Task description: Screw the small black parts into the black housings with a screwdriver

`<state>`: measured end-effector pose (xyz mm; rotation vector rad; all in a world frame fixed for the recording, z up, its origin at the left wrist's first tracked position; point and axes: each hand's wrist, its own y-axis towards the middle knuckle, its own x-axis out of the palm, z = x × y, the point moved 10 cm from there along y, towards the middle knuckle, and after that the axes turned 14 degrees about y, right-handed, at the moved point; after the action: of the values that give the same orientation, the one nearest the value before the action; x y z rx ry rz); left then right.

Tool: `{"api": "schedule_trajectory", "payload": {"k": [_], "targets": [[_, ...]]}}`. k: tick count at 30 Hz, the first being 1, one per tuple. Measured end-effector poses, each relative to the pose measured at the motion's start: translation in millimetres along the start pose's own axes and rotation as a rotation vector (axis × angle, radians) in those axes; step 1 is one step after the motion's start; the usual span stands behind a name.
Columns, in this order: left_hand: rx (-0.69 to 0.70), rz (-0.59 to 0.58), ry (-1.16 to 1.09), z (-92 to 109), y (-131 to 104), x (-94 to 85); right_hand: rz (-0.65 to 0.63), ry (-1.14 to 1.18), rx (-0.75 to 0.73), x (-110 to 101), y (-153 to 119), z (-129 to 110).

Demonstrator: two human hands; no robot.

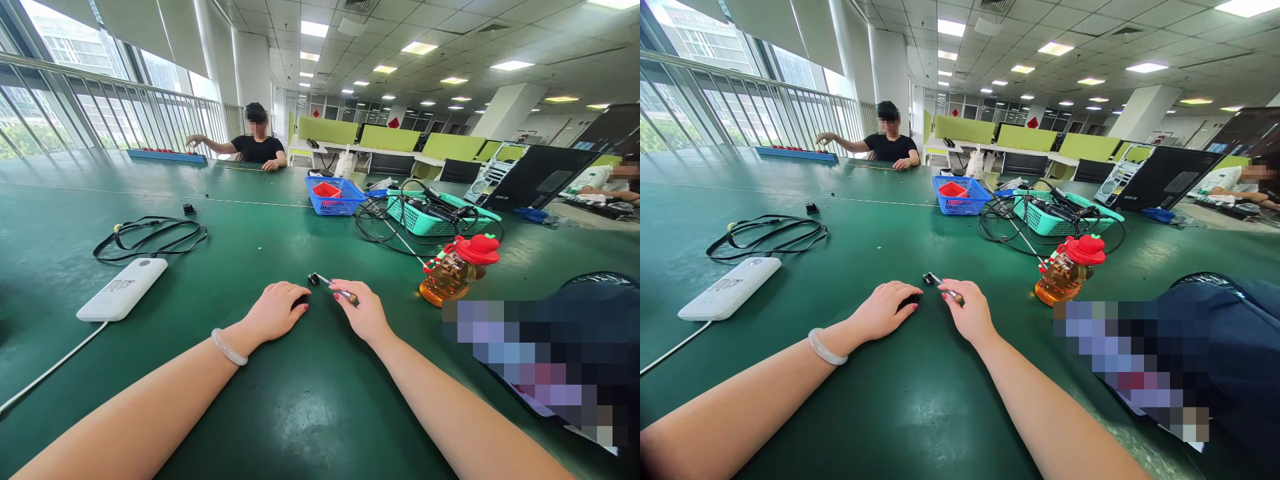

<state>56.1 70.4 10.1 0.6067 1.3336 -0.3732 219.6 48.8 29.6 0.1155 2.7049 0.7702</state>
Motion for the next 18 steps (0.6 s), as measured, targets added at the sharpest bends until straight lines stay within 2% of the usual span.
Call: {"api": "schedule_trajectory", "payload": {"k": [4, 8, 10, 13, 18], "targets": [[-0.169, 0.038, 0.041, -23, 1, -5.8, -0.013, 0.01, -0.002, 1, -3, -3], [-0.249, 0.068, 0.043, -36, 1, -7.3, -0.048, 0.118, -0.002, 2, -8, -10], [-0.22, 0.082, 0.026, -33, 0, -7.4, -0.031, 0.176, -0.026, -2, -9, -17], [-0.102, 0.077, -0.004, -20, 1, -7.0, 0.07, 0.194, -0.068, -16, -11, -24], [0.025, -0.009, -0.053, -3, 0, -3.5, 0.142, 0.164, -0.063, -25, -9, -22]]}}
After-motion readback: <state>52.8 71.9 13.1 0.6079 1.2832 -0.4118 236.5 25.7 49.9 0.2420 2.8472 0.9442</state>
